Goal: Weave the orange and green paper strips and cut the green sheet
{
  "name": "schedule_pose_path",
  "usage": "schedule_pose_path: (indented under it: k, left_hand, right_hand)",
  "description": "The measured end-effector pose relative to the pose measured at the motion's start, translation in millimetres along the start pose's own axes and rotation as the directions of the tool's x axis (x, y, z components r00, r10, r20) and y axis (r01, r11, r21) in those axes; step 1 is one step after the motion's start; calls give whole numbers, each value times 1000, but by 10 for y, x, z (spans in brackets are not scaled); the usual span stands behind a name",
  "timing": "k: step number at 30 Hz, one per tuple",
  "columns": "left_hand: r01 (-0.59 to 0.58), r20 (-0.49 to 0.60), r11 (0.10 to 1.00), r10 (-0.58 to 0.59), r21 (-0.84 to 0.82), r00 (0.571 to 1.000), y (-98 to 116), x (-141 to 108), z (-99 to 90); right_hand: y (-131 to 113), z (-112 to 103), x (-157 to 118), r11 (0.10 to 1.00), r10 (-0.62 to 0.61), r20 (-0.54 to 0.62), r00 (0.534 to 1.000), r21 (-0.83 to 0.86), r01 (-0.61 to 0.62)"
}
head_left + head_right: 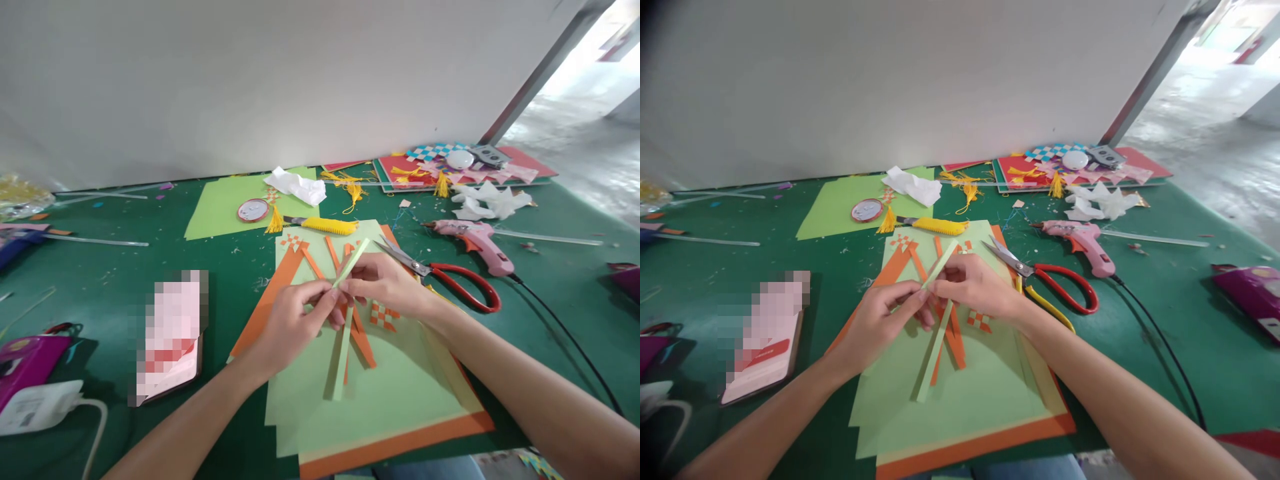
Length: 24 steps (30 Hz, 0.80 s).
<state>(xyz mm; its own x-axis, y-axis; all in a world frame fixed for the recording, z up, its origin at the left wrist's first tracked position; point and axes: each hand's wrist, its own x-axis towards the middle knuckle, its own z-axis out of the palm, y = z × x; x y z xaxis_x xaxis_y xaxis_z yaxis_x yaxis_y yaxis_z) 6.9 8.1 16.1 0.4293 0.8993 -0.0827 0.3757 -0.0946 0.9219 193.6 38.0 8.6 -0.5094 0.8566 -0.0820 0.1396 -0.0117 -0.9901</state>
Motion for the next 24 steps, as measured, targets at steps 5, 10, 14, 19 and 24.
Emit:
schedule_pose_path:
  k: [5,10,14,19,24]
  left_hand:
    - [-2,2,1000,2,-3,1000,-4,-7,1]
    - [-13,9,1000,13,-2,1000,-3,-13,11]
    - [-9,8,1000,9,-7,1000,-3,3,5]
    - [5,-19,1000,-5,21,1000,-1,-1,-24]
    - [19,-39,1000,-19,18,999,9,-4,-27]
  right_hand:
    - [-17,-7,9,999,37,-10,999,12,-37]
    - [-6,-14,11,999,37,14,999,-9,-36]
    - [16,-18,-3,1000,14,24,1000,-3,-14]
    - [8,-30,-1,999,17,-8,1000,-32,-17]
    - [-1,-49,8,996,81,-16,997,-32,-81]
